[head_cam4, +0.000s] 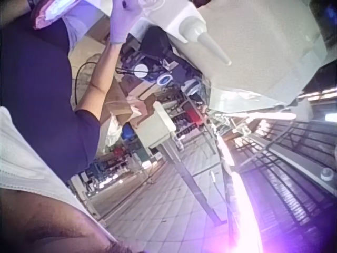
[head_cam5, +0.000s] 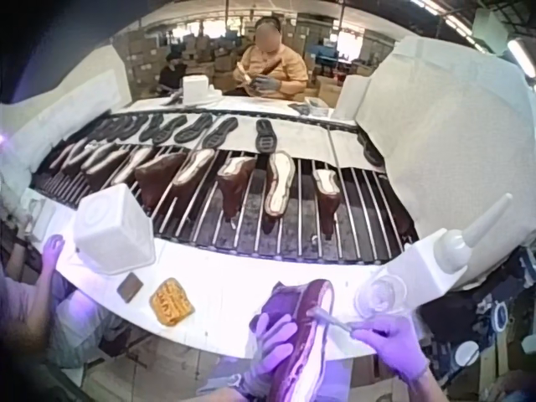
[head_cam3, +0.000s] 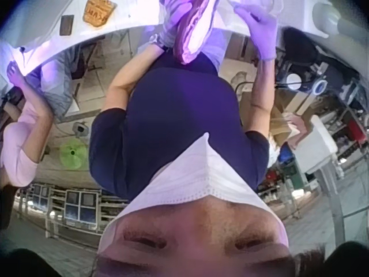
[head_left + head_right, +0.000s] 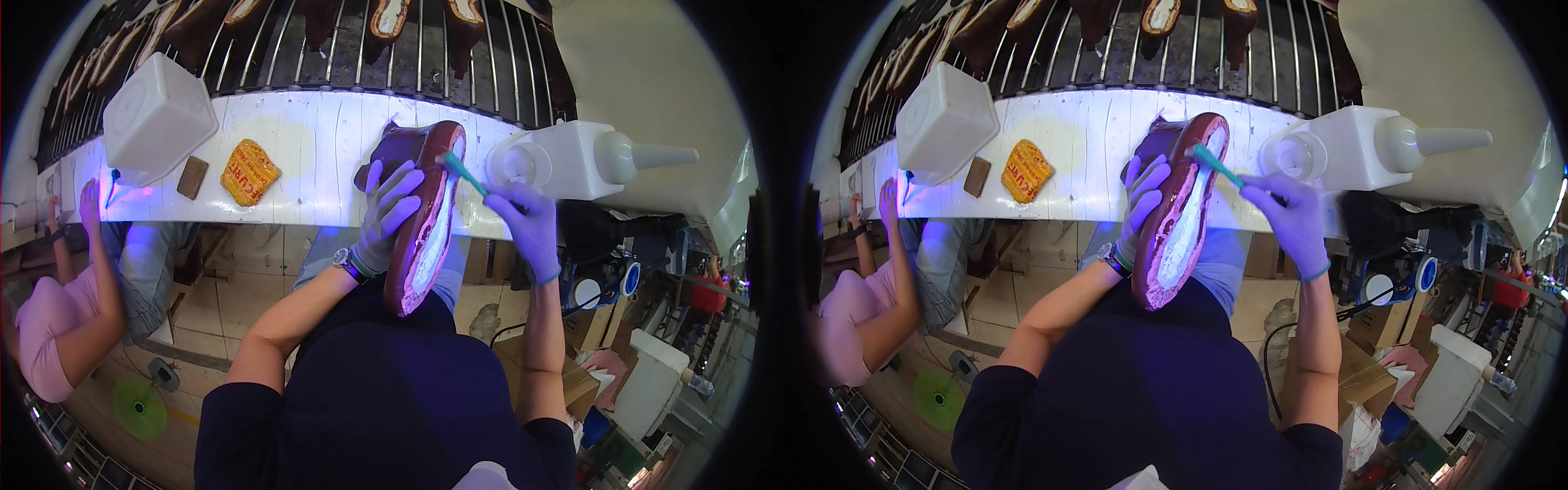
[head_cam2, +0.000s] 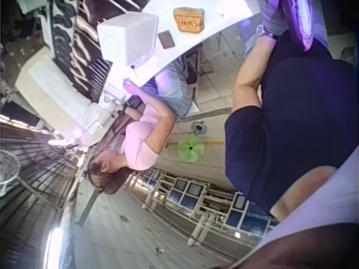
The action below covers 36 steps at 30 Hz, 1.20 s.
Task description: Applying adhesive or primer to shoe uppers and soles using a brush in a manufacturing setting.
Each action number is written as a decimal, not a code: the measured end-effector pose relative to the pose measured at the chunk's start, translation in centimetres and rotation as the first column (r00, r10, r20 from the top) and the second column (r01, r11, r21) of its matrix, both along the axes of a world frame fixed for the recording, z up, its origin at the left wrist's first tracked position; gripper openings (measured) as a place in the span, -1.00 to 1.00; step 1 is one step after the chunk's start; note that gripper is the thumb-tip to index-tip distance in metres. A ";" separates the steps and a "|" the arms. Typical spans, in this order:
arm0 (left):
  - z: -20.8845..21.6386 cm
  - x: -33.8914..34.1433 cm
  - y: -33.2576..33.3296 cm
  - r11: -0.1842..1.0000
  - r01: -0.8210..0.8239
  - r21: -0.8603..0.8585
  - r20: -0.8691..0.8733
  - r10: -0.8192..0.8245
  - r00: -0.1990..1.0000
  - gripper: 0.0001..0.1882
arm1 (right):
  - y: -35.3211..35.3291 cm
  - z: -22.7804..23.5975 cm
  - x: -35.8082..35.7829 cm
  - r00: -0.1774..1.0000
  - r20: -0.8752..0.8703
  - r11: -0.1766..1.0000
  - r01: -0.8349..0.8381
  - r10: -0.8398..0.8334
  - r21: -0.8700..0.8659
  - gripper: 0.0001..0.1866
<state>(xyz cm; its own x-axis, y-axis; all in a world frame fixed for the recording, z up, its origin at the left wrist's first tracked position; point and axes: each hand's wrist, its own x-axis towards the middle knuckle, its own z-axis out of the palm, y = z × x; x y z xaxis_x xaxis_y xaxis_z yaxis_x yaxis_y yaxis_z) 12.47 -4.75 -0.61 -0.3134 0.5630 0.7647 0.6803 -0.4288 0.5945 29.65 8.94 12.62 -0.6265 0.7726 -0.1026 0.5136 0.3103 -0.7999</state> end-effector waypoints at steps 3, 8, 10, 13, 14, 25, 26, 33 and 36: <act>1.3 -0.1 0.1 1.000 0.000 0.002 0.007 0.000 1.000 -0.47 | -2.2 1.9 0.5 0.998 -0.007 0.998 -0.068 0.068 -0.004 -0.77; 2.4 -0.5 0.2 1.000 0.019 0.015 0.028 -0.019 0.999 -0.49 | -4.6 4.7 0.5 0.979 -0.005 0.971 -0.200 0.202 0.131 -0.74; 2.3 -0.5 0.4 0.999 0.034 0.024 0.026 -0.035 0.999 -0.47 | -5.1 4.9 0.8 0.964 -0.009 0.943 -0.259 0.267 0.209 -0.71; 2.4 -0.7 0.2 1.000 0.018 0.012 0.002 -0.018 1.000 -0.42 | -5.8 5.1 1.1 0.895 0.010 0.803 -0.404 0.445 0.437 -0.67; 2.4 -0.7 0.2 1.000 0.004 0.014 0.000 -0.004 1.000 -0.40 | -6.1 5.5 1.1 0.893 0.007 0.801 -0.408 0.451 0.438 -0.67; -2.7 0.4 0.6 0.917 0.295 -0.268 0.644 -0.057 0.763 -0.25 | -6.8 4.5 1.4 0.993 -0.078 0.993 -0.095 0.090 -0.066 -0.76; -4.7 0.2 0.5 0.913 0.315 -0.260 0.646 -0.079 0.760 -0.27 | -7.5 4.6 1.2 0.952 -0.173 0.968 -0.248 0.251 0.039 -0.74; 4.3 -0.6 0.5 0.980 0.112 -0.162 0.312 -0.057 0.948 -0.26 | -5.9 5.9 -0.5 0.992 -0.122 0.994 -0.015 0.028 0.106 -0.76; 7.7 -1.4 0.6 0.995 0.041 -0.089 0.091 -0.033 0.995 -0.29 | -5.2 6.4 -0.5 0.984 -0.168 0.986 -0.033 0.061 0.166 -0.76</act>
<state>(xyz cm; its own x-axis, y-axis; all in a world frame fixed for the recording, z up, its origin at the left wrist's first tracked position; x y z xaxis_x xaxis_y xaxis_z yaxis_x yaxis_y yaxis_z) 11.12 -4.12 7.05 -0.3561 0.6412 0.6797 0.6074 -0.3940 0.6898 29.11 3.69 19.00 -0.6596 0.7396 0.1337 0.3550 0.4633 -0.8120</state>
